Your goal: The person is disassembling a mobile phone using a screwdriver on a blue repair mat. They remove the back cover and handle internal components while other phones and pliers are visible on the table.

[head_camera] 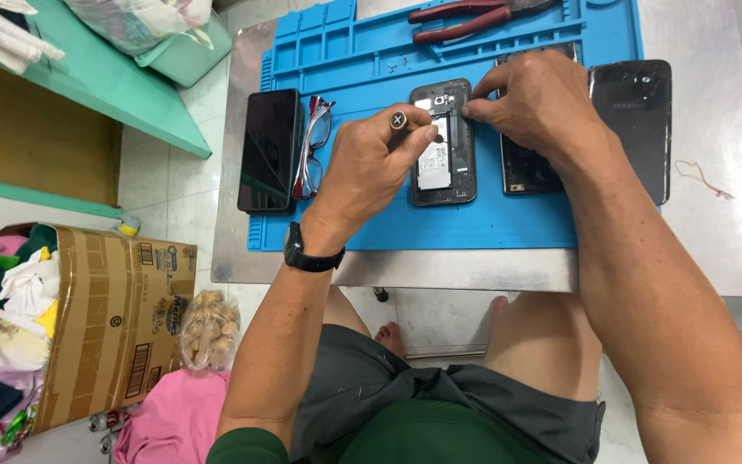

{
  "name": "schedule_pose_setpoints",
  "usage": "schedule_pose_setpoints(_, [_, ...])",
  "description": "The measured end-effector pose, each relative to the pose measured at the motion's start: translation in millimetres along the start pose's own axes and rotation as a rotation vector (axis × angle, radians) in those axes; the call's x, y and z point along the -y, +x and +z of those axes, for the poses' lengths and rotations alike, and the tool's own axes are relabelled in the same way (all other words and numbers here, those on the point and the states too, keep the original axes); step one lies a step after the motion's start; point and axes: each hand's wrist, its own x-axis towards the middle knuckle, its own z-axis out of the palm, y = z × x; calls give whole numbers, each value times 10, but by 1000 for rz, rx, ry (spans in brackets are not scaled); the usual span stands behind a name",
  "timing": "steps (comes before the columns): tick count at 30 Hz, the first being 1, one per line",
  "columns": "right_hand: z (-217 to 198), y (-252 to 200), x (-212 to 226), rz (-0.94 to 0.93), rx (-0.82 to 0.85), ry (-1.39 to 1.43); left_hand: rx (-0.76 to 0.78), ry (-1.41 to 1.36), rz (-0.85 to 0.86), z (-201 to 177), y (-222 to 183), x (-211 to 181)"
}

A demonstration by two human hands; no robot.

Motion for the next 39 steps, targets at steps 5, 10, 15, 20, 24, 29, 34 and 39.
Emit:
schedule_pose_setpoints(5, [34, 11, -25, 1, 7, -7, 36, 36, -28, 17, 32, 39])
schedule_pose_setpoints(10, [30, 23, -19, 31, 22, -17, 49, 41, -24, 5, 57, 36])
schedule_pose_setpoints(15, [45, 32, -29, 13, 15, -5, 49, 30, -46, 7, 61, 32])
schedule_pose_setpoints(20, [35, 27, -19, 12, 31, -10, 71, 72, -33, 20, 82, 54])
schedule_pose_setpoints(24, [58, 26, -40, -25, 6, -6, 99, 93, 21, -49, 165, -20])
schedule_pose_setpoints(29, [93, 42, -63, -1, -5, -17, 387, 123, -30, -166, 465, -186])
schedule_pose_setpoints(34, [99, 35, -62, -9, -25, -13, 184, 277, 217, 136, 495, 63])
schedule_pose_setpoints(39, [116, 32, -78, -30, -27, -1, -242, 387, 294, 502, 302, 192])
